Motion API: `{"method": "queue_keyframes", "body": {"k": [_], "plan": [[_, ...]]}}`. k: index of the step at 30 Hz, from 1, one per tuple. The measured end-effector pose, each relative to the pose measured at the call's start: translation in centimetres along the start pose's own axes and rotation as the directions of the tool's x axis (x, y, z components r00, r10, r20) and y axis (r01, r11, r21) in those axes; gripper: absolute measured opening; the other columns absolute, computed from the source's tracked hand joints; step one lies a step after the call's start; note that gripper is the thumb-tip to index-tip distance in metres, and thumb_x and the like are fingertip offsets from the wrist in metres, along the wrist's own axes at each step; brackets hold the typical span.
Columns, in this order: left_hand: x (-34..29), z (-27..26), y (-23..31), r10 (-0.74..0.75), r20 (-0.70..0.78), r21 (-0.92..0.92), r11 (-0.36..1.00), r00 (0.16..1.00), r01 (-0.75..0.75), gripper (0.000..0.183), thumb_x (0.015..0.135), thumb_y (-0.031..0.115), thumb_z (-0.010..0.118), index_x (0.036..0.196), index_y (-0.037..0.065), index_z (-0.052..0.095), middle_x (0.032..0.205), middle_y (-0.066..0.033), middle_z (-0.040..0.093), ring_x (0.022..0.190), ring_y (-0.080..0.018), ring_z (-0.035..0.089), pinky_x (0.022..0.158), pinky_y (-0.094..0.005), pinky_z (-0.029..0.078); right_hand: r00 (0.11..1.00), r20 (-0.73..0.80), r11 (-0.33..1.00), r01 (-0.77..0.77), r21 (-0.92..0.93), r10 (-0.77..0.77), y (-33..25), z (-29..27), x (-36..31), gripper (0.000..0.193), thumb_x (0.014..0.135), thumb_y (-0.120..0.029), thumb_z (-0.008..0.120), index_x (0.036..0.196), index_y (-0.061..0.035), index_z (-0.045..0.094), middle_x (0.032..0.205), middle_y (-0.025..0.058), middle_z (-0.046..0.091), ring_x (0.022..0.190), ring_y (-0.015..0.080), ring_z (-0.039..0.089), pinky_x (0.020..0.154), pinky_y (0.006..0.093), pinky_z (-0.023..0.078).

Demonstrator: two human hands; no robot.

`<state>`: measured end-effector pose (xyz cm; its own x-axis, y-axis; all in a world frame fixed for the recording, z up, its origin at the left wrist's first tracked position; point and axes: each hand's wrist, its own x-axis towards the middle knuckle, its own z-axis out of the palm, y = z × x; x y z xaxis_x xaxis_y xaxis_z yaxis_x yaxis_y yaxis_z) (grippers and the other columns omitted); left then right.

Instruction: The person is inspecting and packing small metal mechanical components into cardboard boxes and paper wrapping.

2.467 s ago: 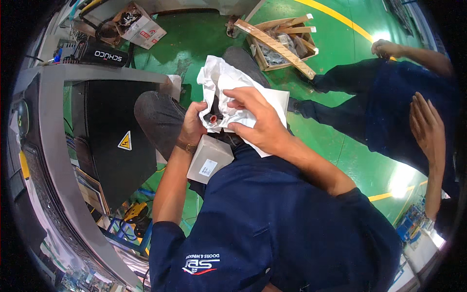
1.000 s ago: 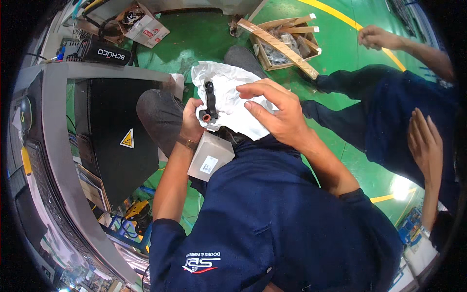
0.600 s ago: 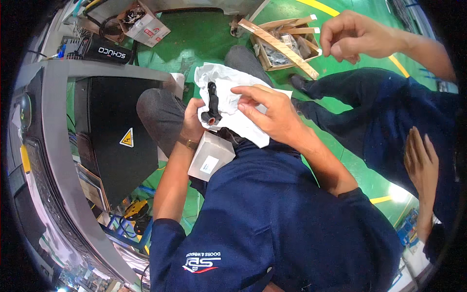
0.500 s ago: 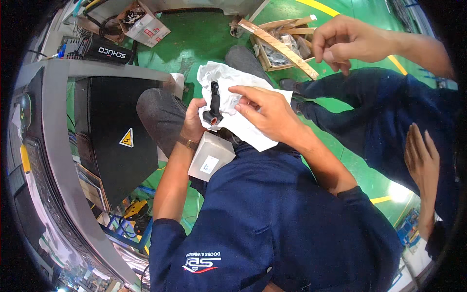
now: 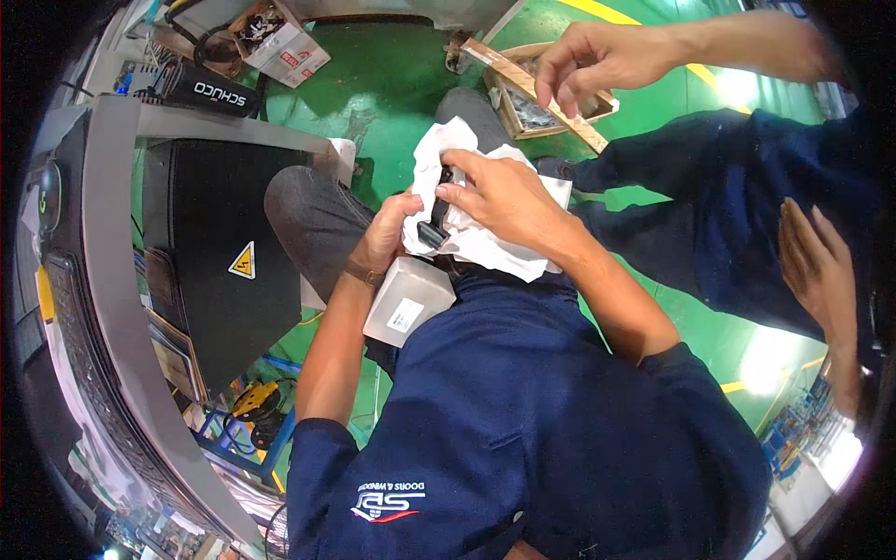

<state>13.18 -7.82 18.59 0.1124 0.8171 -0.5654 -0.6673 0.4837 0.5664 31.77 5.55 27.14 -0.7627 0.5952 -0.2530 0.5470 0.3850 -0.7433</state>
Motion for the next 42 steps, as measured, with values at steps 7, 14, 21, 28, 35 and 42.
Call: {"method": "queue_keyframes", "body": {"k": [7,14,21,28,35,42], "plan": [[0.5,-0.7,-0.6,-0.025,-0.01,-0.1,0.995,1.0,0.024,0.052,0.105,0.034,0.053,0.147,0.004,0.056,0.127,-0.0075,0.071,0.103,-0.0176,0.073,0.091,-0.0334,0.061,1.0,0.006,0.955,0.015,0.297,-0.017,0.9,1.0,0.1,0.024,0.1,-0.017,0.071,0.115,-0.001,0.062,0.076,0.004,0.057,0.069,0.0122,0.056,0.065,0.0331,0.048],[0.6,-0.5,-0.2,-0.06,0.004,-0.113,0.992,0.998,0.061,0.05,0.108,0.037,0.051,0.144,0.003,0.059,0.125,-0.0069,0.072,0.107,-0.0177,0.073,0.096,-0.0338,0.059,0.997,0.076,0.806,-0.07,0.588,0.031,2.7,1.3,-0.8,0.025,0.099,-0.018,0.069,0.116,0.0002,0.063,0.081,0.0028,0.058,0.073,0.0122,0.058,0.066,0.0332,0.048],[0.9,0.3,-0.2,0.063,0.14,-0.043,0.997,0.988,-0.057,0.071,0.114,0.051,0.04,0.16,-0.002,0.043,0.148,-0.0127,0.061,0.13,-0.0211,0.063,0.114,-0.0369,0.049,0.992,0.044,0.701,-0.113,0.704,0.115,3.3,1.0,-1.4,0.02,0.101,-0.008,0.065,0.118,0.0009,0.061,0.09,0.001,0.061,0.077,0.0083,0.06,0.069,0.0244,0.051],[1.9,-1.1,-0.9,0.14,0.208,-0.029,0.99,0.968,-0.137,0.074,0.117,0.051,0.034,0.164,-0.006,0.033,0.16,-0.0136,0.052,0.144,-0.0227,0.053,0.124,-0.0379,0.037,0.979,-0.064,0.678,-0.084,0.73,0.191,4.1,-0.2,-2.0,0.019,0.097,-0.006,0.065,0.115,0.0014,0.062,0.088,0.0033,0.066,0.07,0.0094,0.061,0.065,0.0253,0.052],[1.2,-0.1,-0.2,0.15,0.222,0.088,0.981,0.963,-0.173,0.07,0.117,0.043,0.039,0.166,-0.006,0.027,0.163,-0.0134,0.048,0.144,-0.0237,0.053,0.124,-0.0382,0.036,0.968,-0.112,0.746,-0.098,0.658,0.226,4.2,-1.1,-2.7,0.018,0.099,-0.004,0.062,0.116,0.0012,0.059,0.093,0.0037,0.064,0.08,0.01,0.061,0.069,0.0257,0.053],[1.8,0.0,-0.8,0.152,0.137,0.073,0.984,0.979,-0.163,0.059,0.115,0.044,0.045,0.153,0.0,0.051,0.145,-0.0083,0.065,0.132,-0.0201,0.062,0.118,-0.0385,0.043,0.988,-0.149,0.88,0.028,0.475,0.048,3.5,0.7,-2.3,0.021,0.096,-0.011,0.069,0.113,-0.0018,0.063,0.083,-0.0007,0.056,0.075,0.009,0.054,0.067,0.0287,0.047]]}}
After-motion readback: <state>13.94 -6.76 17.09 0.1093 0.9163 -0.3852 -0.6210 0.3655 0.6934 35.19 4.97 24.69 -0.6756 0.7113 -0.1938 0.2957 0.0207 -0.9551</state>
